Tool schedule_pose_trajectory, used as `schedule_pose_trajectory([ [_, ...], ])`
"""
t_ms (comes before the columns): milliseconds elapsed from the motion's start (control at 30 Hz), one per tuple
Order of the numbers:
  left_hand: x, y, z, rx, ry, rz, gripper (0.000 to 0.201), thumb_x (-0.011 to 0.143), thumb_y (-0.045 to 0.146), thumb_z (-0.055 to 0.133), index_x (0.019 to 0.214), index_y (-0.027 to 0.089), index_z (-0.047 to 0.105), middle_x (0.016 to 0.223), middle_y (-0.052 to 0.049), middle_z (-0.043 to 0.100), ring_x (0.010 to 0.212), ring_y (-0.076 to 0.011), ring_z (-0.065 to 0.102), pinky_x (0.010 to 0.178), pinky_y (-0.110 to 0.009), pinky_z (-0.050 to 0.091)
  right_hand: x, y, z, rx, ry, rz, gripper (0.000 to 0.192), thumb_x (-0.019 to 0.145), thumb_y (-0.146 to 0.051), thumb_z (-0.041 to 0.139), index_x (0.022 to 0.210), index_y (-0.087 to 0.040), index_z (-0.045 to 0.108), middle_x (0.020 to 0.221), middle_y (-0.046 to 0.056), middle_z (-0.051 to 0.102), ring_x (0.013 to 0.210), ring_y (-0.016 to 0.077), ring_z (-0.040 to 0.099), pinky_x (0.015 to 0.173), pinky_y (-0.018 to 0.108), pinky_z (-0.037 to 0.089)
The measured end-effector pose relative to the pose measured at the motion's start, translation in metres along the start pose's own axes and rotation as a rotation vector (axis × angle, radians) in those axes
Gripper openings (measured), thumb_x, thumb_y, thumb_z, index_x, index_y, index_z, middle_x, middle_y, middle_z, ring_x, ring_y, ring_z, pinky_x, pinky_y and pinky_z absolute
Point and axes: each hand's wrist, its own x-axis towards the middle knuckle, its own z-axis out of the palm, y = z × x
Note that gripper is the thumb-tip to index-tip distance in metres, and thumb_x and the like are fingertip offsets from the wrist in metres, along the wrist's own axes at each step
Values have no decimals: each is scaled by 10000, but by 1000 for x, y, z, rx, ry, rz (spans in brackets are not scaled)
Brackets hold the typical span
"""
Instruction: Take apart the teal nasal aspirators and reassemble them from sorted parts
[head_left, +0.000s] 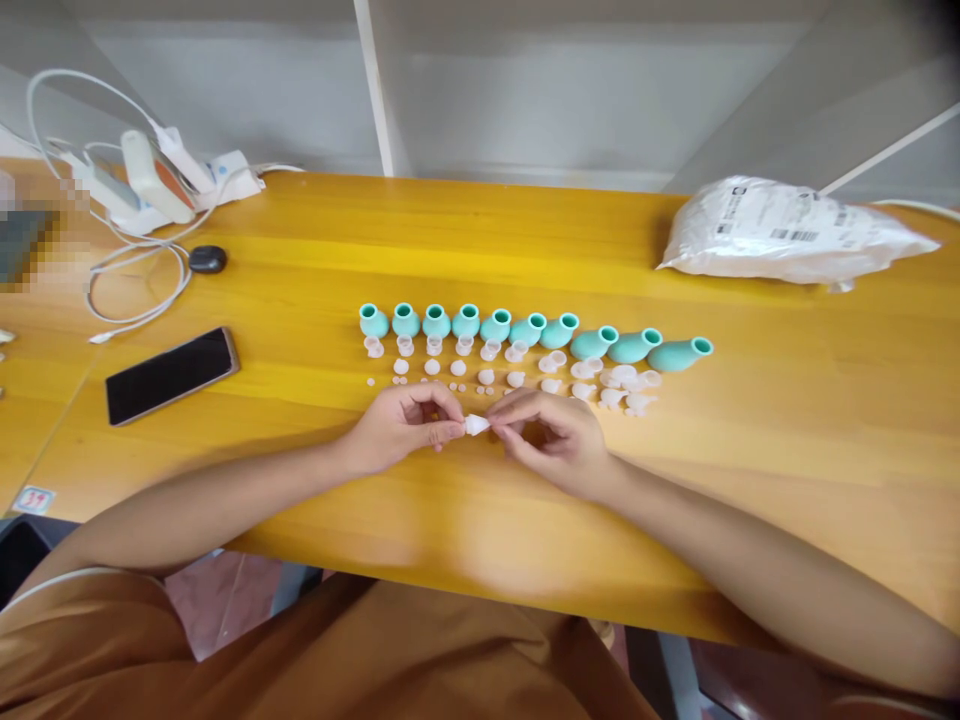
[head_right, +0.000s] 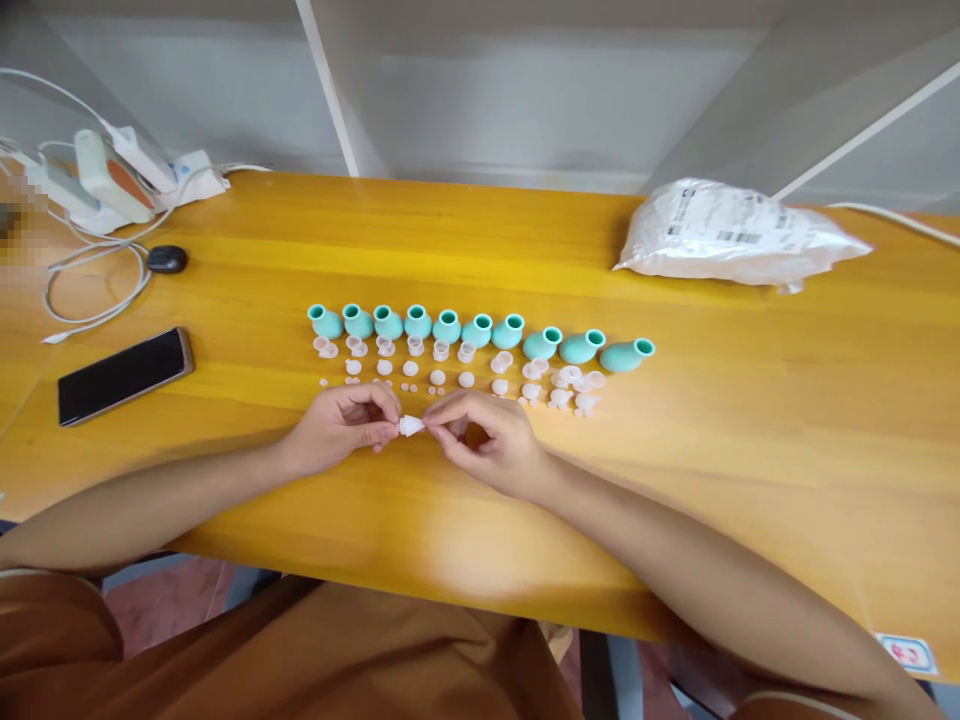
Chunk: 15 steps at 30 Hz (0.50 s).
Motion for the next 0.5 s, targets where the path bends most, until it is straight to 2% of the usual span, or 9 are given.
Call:
schedule_pose_trajectory([
  [233,0,0,0,-25,-40,0,390,897,445,944,917,141,700,831,-10,686,669,-92,614,640,-223,535,0,1,0,21,-21,-46,118,1048,-120,719,1098,-225,735,1004,66,846,769,166,789,619,256,632],
  [400,0,1,0,-49,-49,-8,372,908,418,937,932,143,687,870,-11,690,687,-86,617,656,-219,538,0,1,0,66,-37,3,89,1071,-141,703,1097,-219,736,1017,73,838,665,127,735,529,221,595],
  [500,-1,1,1,-51,-40,-31,396,905,439,937,943,146,674,839,1,678,679,-86,613,651,-218,534,-1,1,0,86,-26,27,65,1083,-163,704,1088,-217,739,1020,73,837,653,120,733,527,216,600],
])
